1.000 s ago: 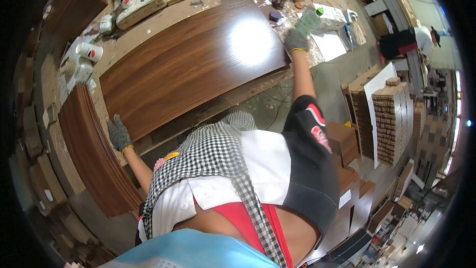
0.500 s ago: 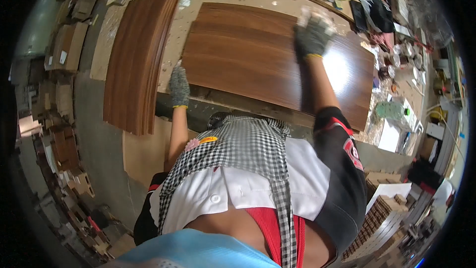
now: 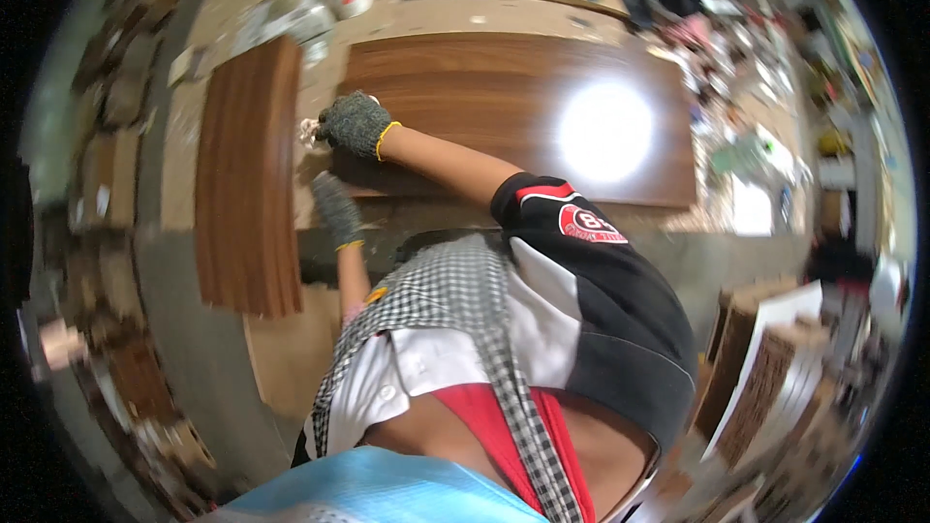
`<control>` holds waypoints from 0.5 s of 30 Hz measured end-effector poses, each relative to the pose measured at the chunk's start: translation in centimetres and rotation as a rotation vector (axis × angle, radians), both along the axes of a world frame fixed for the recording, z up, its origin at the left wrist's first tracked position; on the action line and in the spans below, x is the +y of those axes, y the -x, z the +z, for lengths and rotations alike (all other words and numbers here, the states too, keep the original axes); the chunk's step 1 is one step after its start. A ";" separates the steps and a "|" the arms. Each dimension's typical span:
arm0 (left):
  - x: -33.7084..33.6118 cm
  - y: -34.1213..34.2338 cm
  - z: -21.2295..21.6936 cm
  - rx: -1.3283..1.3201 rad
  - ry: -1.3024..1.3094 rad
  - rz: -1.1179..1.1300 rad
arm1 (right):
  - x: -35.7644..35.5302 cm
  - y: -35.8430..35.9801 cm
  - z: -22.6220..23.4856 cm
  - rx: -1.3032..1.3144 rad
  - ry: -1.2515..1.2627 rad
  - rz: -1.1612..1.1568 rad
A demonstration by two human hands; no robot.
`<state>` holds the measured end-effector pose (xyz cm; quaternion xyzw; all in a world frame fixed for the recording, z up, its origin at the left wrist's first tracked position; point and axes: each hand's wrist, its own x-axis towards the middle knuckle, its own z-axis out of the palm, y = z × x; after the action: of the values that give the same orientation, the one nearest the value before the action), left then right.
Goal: The person wipes the surfaces and edges of wooden panels with a cloth, flipping and rotating the panels to clean both sides.
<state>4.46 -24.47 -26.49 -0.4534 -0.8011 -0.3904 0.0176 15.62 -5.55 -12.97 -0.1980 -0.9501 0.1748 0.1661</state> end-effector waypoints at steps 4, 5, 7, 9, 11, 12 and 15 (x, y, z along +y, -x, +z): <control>-0.4 -0.2 1.2 0.007 -0.061 -0.060 | 2.7 -18.4 -1.0 0.017 -0.101 -0.364; -0.1 -1.0 3.1 -0.157 -0.054 -0.046 | 2.5 -23.1 1.9 -0.052 -0.085 -0.651; 0.1 -0.1 3.0 -0.200 -0.013 -0.013 | 5.3 -36.9 -0.9 -0.392 -0.414 -0.868; -0.4 1.1 1.9 -0.046 0.051 0.015 | 6.1 -49.5 -3.4 -0.422 -0.654 -1.126; 0.1 1.7 2.4 0.156 0.117 -0.006 | 6.7 -56.2 -2.6 -0.099 0.210 -1.653; 0.5 1.8 3.8 0.287 0.167 -0.048 | 6.4 -56.4 -2.2 -0.311 0.190 -1.596; 3.4 -2.3 11.4 0.462 0.300 -0.076 | 3.0 -50.7 -0.7 -0.538 -0.471 -1.513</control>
<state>6.79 -21.07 -15.06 -0.5578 -0.8070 -0.1543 0.1176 66.36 -2.59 -13.70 -0.7775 -0.5796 -0.2402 0.0433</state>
